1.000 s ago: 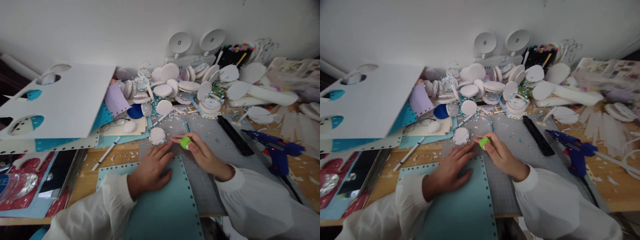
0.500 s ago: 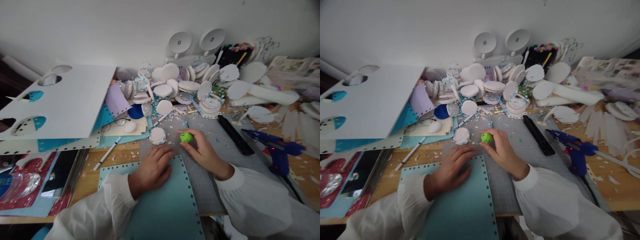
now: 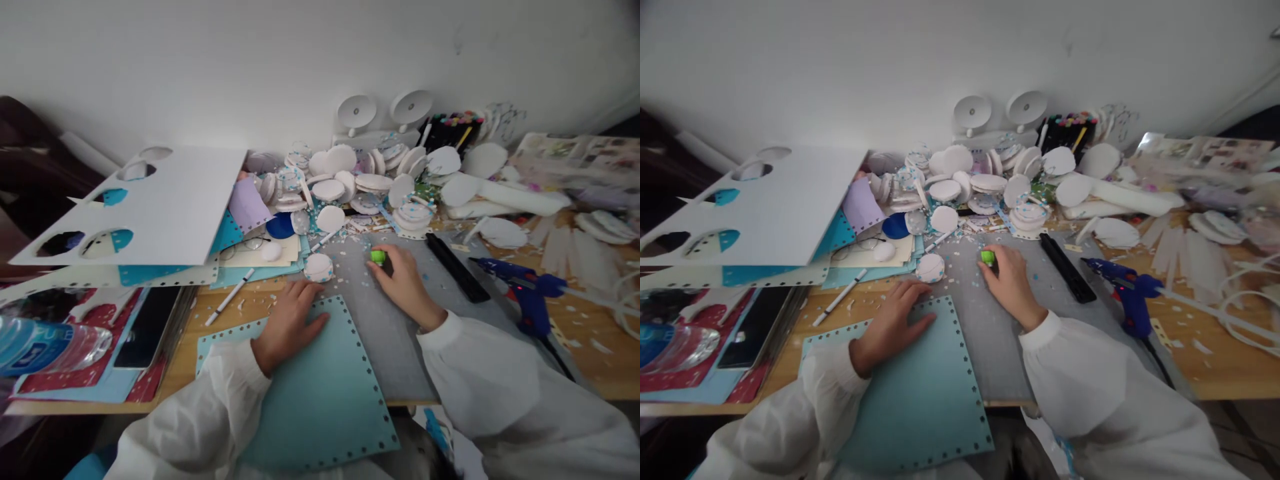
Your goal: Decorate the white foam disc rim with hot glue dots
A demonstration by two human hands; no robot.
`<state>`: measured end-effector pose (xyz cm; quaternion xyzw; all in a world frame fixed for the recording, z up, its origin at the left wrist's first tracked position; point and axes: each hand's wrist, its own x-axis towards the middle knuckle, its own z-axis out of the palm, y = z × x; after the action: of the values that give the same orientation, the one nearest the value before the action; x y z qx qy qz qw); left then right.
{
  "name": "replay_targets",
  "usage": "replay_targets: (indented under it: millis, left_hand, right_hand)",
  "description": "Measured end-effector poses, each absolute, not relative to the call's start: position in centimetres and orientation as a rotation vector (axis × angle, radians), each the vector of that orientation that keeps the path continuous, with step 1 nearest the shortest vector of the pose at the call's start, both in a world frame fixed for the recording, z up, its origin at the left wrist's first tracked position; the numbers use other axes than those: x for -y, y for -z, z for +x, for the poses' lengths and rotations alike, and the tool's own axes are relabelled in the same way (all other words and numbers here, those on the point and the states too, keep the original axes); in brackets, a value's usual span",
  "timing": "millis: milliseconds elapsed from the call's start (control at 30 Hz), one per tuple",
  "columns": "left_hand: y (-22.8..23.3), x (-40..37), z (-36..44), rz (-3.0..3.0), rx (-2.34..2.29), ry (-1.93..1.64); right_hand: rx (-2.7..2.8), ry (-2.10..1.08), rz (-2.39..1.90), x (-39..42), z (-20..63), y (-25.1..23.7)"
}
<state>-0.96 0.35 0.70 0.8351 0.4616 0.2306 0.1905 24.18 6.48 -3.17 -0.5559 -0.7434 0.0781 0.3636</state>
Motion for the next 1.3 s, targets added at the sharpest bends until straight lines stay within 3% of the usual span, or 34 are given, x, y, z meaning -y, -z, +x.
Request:
replay_targets:
  millis: [400, 767, 1000, 1300]
  left_hand:
    - [0.7, -0.3, -2.6, 2.136, -1.346, -0.642]
    - [-1.6, 0.9, -2.5, 2.192, -1.286, -0.649]
    - [-0.7, 1.1, -3.0, 2.213, -1.426, -0.500]
    - [-2.5, 2.5, -3.2, 2.193, -1.320, -0.716]
  right_hand:
    - [1.598, 0.135, -1.310, -1.4, 25.8, -0.9]
    - [2.037, -0.528, -1.327, 8.3, 22.0, 1.0]
    - [2.121, -0.698, -1.235, 6.7, 20.8, 0.2]
    - [2.297, -0.479, -1.116, -3.5, 19.4, -2.4]
